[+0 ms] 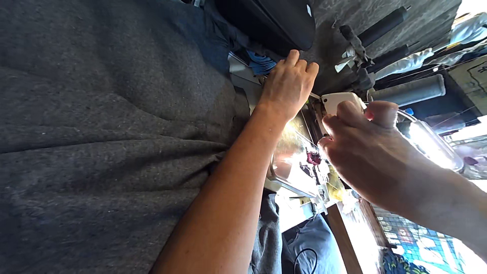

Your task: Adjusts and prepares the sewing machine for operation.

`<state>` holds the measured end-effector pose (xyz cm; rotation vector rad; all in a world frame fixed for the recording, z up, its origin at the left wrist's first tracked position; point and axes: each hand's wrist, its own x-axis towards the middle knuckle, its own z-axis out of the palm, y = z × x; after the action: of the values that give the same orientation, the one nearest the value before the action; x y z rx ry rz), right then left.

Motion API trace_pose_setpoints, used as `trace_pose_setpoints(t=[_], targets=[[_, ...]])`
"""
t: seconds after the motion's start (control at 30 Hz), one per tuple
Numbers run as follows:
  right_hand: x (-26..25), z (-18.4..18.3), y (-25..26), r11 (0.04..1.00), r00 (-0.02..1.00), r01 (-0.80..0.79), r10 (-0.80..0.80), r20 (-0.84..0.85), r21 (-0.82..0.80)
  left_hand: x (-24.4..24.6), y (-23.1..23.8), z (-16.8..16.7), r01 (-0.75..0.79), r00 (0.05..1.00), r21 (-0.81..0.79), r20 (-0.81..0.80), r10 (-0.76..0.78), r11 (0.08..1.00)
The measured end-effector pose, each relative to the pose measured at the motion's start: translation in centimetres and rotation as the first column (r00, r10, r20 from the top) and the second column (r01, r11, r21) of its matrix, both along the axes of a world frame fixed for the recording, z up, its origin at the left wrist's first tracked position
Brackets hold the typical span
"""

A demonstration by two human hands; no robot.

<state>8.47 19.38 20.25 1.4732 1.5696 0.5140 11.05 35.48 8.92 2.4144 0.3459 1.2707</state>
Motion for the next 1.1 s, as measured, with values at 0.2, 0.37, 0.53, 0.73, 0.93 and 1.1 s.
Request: trace_pose_setpoints(t=[0.2,0.37,0.53,0.73,0.93,1.1], targets=[[0.5,-0.4,0.4,0.999,1.0,-0.009,0.009,-0.007,-0.032,0.1,0.0,0.0,0.003,1.0,-0.001,0.01,-0.003,1.0],[0.7,-0.4,0.3,0.996,0.996,-0.065,0.068,-0.051,0.056,0.1,-0.1,-0.1,-0.001,1.0,0.005,0.015,0.001,1.0],[1.0,-0.1,0.3,0.992,0.993,-0.061,0.072,-0.089,0.114,0.0,0.0,0.0,0.002,1.0,0.005,0.029,-0.002,1.0],[0.4,0.0,0.2,0.998,0.999,-0.039,0.041,-0.026,0.048,0.0,0.0,0.0,0.005,1.0,0.005,0.018,-0.006,1.0],[0.4,-0.6,0.9,0.997,0.999,0.044,-0.045,-0.008,-0.069,-0.2,0.0,0.2,0.006,1.0,0.002,-0.018,-0.006,1.0],[0.8,-0.8,1.1,0.997,0.999,0.032,-0.034,-0.035,-0.064,-0.1,0.0,0.2,0.008,1.0,-0.001,-0.022,-0.008,1.0]])
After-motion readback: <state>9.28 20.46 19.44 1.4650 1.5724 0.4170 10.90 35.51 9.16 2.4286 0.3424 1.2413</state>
